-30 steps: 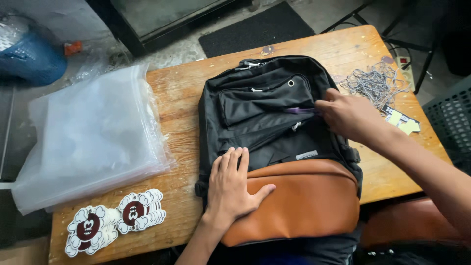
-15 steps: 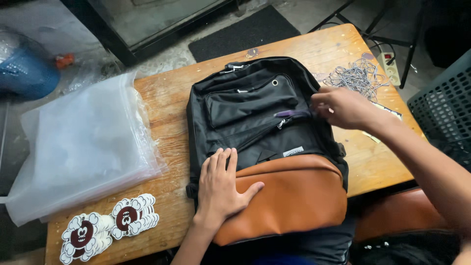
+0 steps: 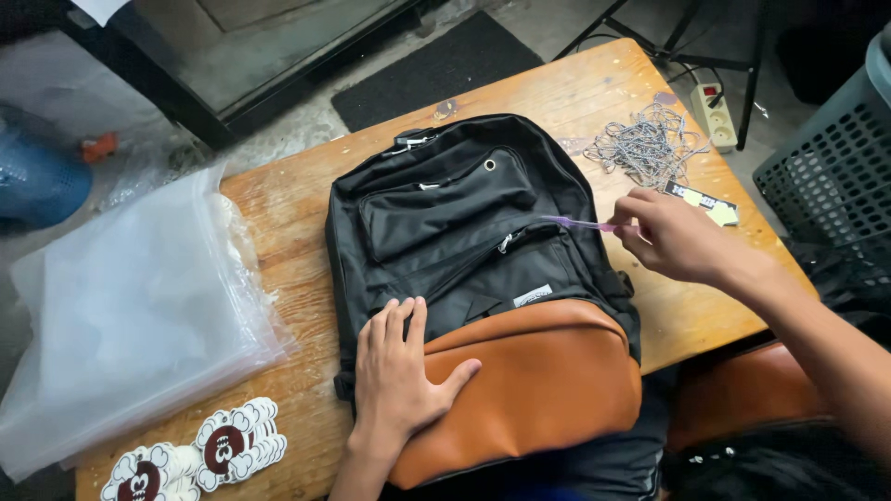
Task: The person uses a purple toothbrush to scrub the exterior of a black and brown backpack. They systematically clean the front pocket, main compartment, and back panel, turning the backpack over to access different surfaces.
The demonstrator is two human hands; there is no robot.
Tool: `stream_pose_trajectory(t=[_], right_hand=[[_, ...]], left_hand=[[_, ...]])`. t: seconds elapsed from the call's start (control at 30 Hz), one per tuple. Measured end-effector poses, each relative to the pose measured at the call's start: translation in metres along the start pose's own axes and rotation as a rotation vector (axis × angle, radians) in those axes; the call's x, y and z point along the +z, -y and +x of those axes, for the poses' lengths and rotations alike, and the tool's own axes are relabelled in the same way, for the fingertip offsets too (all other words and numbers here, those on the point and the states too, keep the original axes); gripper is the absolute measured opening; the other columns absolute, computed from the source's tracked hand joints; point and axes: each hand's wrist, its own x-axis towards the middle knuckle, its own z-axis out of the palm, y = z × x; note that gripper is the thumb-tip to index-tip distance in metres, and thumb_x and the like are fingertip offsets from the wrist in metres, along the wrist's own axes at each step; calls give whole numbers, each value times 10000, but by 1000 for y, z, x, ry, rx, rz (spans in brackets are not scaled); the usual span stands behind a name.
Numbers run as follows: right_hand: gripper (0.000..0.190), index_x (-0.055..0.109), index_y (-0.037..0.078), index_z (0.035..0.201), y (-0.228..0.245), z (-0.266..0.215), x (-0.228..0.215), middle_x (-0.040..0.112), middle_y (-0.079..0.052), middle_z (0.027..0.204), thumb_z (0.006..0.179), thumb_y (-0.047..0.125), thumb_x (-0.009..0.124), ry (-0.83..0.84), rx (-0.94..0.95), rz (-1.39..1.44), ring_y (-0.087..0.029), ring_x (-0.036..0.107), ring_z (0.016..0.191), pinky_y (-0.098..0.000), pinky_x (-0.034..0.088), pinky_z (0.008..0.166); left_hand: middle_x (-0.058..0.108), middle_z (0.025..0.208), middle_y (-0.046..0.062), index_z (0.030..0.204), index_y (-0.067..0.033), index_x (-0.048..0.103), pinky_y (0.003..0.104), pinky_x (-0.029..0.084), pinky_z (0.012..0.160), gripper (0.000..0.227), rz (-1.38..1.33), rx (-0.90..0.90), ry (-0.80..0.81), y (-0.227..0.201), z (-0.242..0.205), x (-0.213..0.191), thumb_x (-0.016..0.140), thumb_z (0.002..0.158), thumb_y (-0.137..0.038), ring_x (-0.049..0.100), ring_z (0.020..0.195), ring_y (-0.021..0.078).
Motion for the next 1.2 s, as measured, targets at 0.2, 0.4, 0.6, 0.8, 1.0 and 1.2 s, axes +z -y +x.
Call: stream_pose_trajectory(t=[0.2,0.4,0.6,0.8,1.0,1.2], right_hand=[[29,545,114,1001,-33,-9,10,553,-53,975,989,101,569,-418,86,-778,-283,560,607,-421,445,361],[59,590,55,988,6,-1,-1,558,-127,990,935,50,614,-404,-139,-167,-352,570,698,-487,478,562],[63,546,52,925,-17,40,37,508,-146,930,907,-4,524,-395,-8,-528,-372,555,614,-481,428,361],[30,587,67,966,7,34,1,552,-131,966,995,59,589,-582,-150,-241,-359,547,621,-483,422,471],[86,519,58,953,-26,40,27,528,-151,982,991,131,545,-456,58,-474,-432,531,564,-522,424,383],[83,619,81,1036,31,-5,6,621,-103,955,966,122,603,-382,38,68,-301,622,786,-443,464,720]], left_hand=[[571,1290,114,1365,-16,540,477,398,1047,972,20,-7,7,-1,0,0,651,756,-765,493,1258,341],[564,1304,115,1375,-27,527,476,392,1058,967,32,-4,5,-1,-1,0,651,758,-761,481,1273,337],[569,1282,113,1362,-19,538,475,395,1049,961,21,4,-6,-1,0,0,654,758,-757,489,1259,337],[565,1292,111,1373,-23,531,482,389,1055,968,10,-10,6,1,-1,2,667,750,-751,479,1268,338],[561,1298,106,1372,-25,527,471,385,1059,978,43,-4,19,1,0,2,648,753,-773,471,1268,330],[556,1309,133,1375,-1,515,482,386,1055,992,42,-4,29,-2,1,0,662,748,-756,475,1265,354]])
